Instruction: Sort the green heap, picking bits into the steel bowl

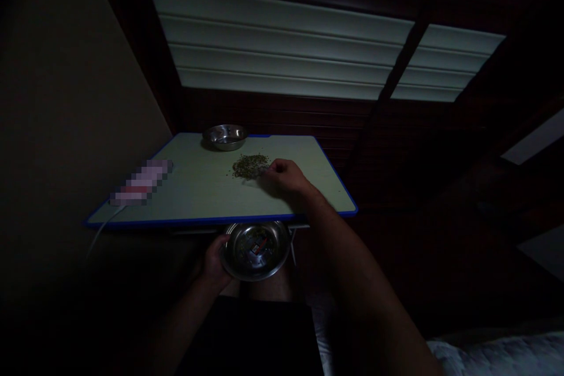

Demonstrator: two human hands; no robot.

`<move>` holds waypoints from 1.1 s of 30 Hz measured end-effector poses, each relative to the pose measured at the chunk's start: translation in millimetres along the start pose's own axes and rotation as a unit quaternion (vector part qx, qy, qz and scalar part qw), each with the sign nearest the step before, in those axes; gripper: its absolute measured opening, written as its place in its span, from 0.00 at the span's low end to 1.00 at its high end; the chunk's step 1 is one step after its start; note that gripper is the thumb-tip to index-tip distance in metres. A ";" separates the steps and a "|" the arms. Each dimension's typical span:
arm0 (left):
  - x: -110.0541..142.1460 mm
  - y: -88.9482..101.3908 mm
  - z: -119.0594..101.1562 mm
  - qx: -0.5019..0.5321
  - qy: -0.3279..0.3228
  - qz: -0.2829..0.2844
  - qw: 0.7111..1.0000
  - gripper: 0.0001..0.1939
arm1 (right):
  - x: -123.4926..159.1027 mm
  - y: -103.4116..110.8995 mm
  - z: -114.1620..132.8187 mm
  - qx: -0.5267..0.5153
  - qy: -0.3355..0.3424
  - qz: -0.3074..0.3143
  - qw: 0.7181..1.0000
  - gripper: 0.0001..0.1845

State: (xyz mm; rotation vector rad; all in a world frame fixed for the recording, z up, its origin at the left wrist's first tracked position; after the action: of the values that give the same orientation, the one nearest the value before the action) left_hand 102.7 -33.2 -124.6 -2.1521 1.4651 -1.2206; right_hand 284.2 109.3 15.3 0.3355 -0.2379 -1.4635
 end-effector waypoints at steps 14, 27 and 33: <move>-0.3 3.9 2.1 -0.005 0.006 -0.007 1.000 0.05 | -7.3 2.2 -15.6 0.162 0.072 -0.107 0.978 0.09; -3.4 11.5 5.6 -0.009 0.011 0.008 1.000 0.07 | -8.4 5.5 -15.6 0.143 0.054 -0.126 0.980 0.09; -1.0 8.9 4.1 -0.016 0.011 -0.001 1.000 0.06 | -9.6 7.5 -17.8 0.169 0.055 -0.147 0.973 0.09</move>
State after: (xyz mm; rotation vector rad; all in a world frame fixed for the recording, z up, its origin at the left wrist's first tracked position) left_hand 100.1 -37.4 -133.1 -2.1685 1.5012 -1.2323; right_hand 296.6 120.7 1.9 0.7528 -0.3599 -1.6906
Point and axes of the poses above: each hand's wrist, its own x-axis away from the middle knuckle, its own y-axis out of the back of the hand, z = x × y, the point moved 5 cm from there along -x, towards the middle knuckle, and after that the axes turned 9 degrees about -y, right-handed, at the moved point
